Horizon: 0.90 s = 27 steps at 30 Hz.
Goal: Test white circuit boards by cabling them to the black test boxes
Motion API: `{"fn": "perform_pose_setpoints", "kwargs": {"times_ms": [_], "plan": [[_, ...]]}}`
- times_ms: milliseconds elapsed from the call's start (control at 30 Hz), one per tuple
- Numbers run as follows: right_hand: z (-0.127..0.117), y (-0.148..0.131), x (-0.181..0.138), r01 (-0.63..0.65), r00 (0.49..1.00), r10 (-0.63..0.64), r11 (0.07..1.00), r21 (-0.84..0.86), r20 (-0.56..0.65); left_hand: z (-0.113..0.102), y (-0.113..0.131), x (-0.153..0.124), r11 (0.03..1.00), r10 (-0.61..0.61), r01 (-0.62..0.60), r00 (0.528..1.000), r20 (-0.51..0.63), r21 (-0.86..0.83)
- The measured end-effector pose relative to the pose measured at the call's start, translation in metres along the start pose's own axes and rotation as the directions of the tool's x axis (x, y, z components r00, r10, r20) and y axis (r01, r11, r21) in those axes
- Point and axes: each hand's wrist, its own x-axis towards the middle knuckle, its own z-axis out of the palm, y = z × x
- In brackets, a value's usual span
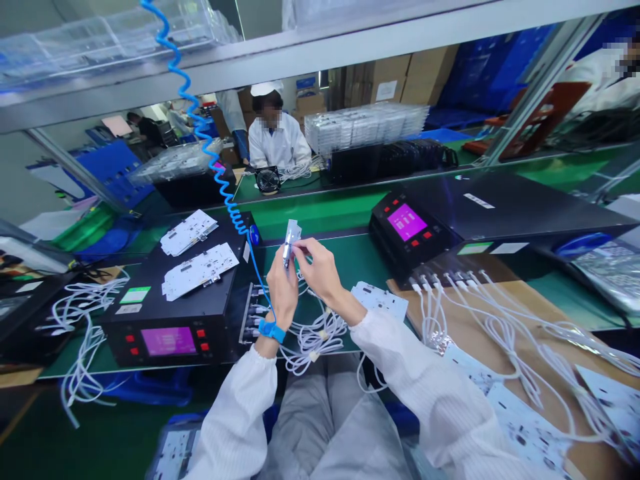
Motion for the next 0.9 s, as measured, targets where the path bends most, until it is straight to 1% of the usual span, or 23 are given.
{"fn": "perform_pose_setpoints", "kwargs": {"times_ms": [100,167,267,333,400,500,600,633,667,767,833,900], "plan": [[0.002,0.001,-0.002,0.010,1.000,-0.010,1.000,-0.022,0.004,0.000,-0.001,-0.001,1.000,-0.019,0.019,1.000,0.024,0.001],[0.003,-0.001,-0.001,-0.002,0.999,0.003,1.000,-0.026,0.032,0.000,0.001,-0.003,0.998,-0.067,0.068,0.997,0.034,-0.017],[0.003,-0.003,0.004,-0.013,0.998,0.015,1.000,-0.026,0.068,0.001,0.006,-0.003,0.982,-0.171,0.173,0.985,0.033,-0.074],[0.001,-0.003,0.010,-0.027,0.997,0.029,0.999,-0.032,0.068,0.000,0.011,-0.002,0.963,-0.249,0.248,0.969,0.006,-0.101],[-0.003,0.000,0.017,-0.061,0.996,0.064,0.997,-0.048,0.069,-0.001,0.014,0.000,0.949,-0.297,0.290,0.954,-0.043,-0.127],[-0.010,0.011,0.030,-0.139,0.986,0.143,0.989,-0.047,0.081,-0.008,0.015,0.002,0.939,-0.321,0.299,0.940,-0.114,-0.172],[-0.012,0.027,0.048,-0.208,0.969,0.215,0.976,-0.071,0.122,-0.018,0.012,0.001,0.937,-0.330,0.304,0.931,-0.153,-0.172],[-0.010,0.032,0.055,-0.220,0.959,0.237,0.968,-0.122,0.156,-0.023,0.012,-0.001,0.937,-0.331,0.305,0.932,-0.149,-0.171],[-0.006,0.038,0.061,-0.220,0.942,0.263,0.953,-0.210,0.209,-0.028,0.012,-0.003,0.935,-0.333,0.309,0.934,-0.132,-0.176],[0.017,0.051,0.077,-0.146,0.851,0.367,0.853,-0.502,0.375,-0.045,0.018,-0.011,0.922,-0.354,0.338,0.933,-0.061,-0.186],[0.038,0.059,0.081,-0.095,0.800,0.417,0.798,-0.595,0.431,-0.058,0.026,-0.016,0.921,-0.358,0.347,0.933,-0.036,-0.178],[0.058,0.066,0.081,-0.071,0.774,0.437,0.779,-0.623,0.458,-0.071,0.035,-0.019,0.928,-0.342,0.331,0.939,-0.039,-0.171]]}}
